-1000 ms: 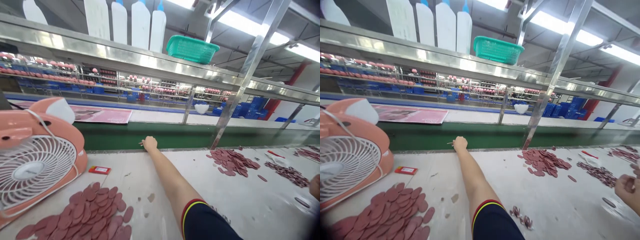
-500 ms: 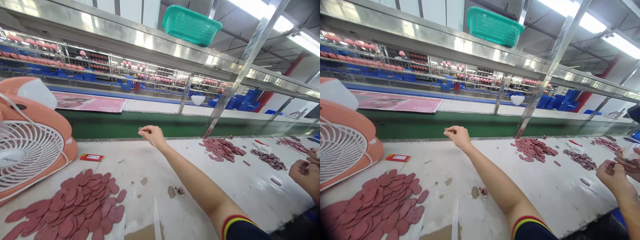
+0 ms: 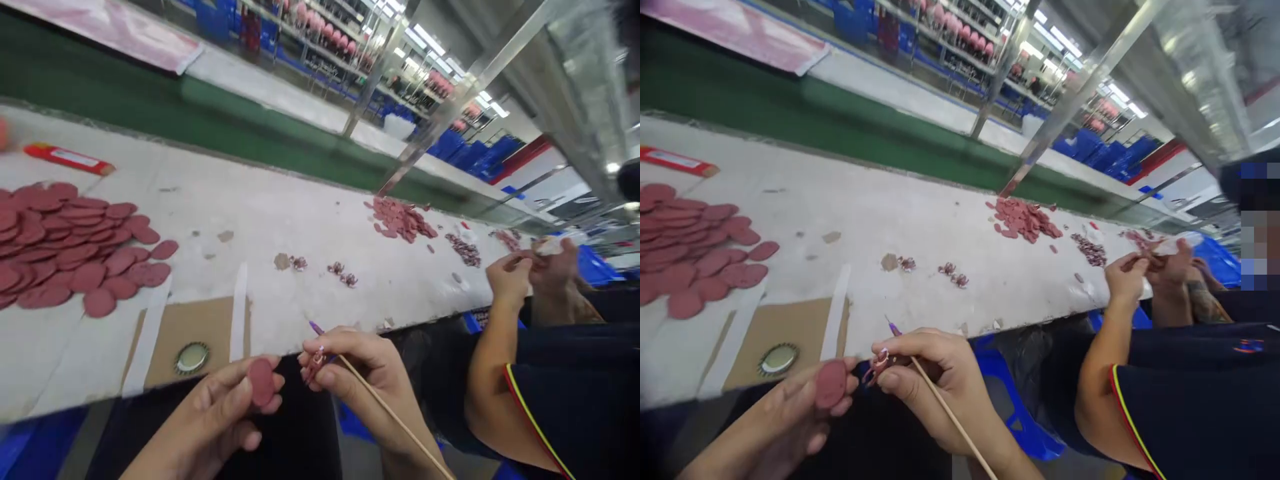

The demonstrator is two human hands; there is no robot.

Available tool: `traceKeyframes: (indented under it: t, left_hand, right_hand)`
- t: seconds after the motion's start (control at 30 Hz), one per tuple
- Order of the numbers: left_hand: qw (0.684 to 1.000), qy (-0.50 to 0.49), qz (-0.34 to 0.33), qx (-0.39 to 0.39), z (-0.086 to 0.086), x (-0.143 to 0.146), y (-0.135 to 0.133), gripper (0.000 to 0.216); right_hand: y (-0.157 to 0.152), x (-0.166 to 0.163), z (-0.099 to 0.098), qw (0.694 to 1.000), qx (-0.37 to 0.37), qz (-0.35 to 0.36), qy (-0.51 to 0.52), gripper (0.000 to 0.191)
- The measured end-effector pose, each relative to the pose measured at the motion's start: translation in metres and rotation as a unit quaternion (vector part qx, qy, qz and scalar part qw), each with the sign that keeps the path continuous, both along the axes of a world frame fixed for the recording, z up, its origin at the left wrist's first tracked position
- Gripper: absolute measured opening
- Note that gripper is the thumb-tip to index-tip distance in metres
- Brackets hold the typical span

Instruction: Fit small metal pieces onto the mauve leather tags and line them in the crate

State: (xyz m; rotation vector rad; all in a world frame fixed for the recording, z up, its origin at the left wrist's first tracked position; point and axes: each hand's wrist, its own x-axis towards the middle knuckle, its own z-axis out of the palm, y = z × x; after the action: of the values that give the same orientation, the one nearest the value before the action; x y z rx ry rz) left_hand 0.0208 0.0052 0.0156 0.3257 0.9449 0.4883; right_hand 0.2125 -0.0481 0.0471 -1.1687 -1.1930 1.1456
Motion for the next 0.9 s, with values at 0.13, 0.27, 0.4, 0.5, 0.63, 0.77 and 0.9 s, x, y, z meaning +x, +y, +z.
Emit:
traceKeyframes:
  t: [0.13,0.27,0.4,0.5,0.63,0.77,0.9]
  left_hand:
    - [0.998,-0.044,-0.035,-0.017,0.001,-0.007,-0.007,0.039]
    - [0.995,-0.089,-0.049,-0.024,-0.008,-0.015,-0.011,0.033]
    - [0.991,-0.123,-0.055,-0.002,-0.012,-0.019,-0.014,0.03]
    - [0.991,-0.124,-0.052,0.0,-0.013,-0.02,-0.015,0.028]
    - [0.991,-0.125,-0.051,-0.007,-0.015,-0.021,-0.015,0.029]
    - [0.991,-0.128,-0.048,-0.007,-0.017,-0.019,-0.014,0.029]
    - [0.99,-0.13,-0.052,-0.007,-0.016,-0.018,-0.013,0.031]
  right_hand:
    - [-0.008,0.0,-0.005,0.998,0.014,-0.001,-0.064,0.017]
    - [-0.007,-0.006,-0.005,0.994,0.023,0.029,-0.107,0.021]
    - [-0.006,-0.014,-0.002,0.987,0.022,0.037,-0.154,0.023]
    - [-0.006,-0.018,-0.001,0.981,0.032,0.041,-0.188,0.021]
    - [-0.005,-0.019,0.0,0.977,0.04,0.055,-0.203,0.019]
    - [-0.004,-0.02,0.001,0.975,0.029,0.063,-0.211,0.017]
    - [-0.002,-0.021,0.002,0.975,0.029,0.069,-0.208,0.018]
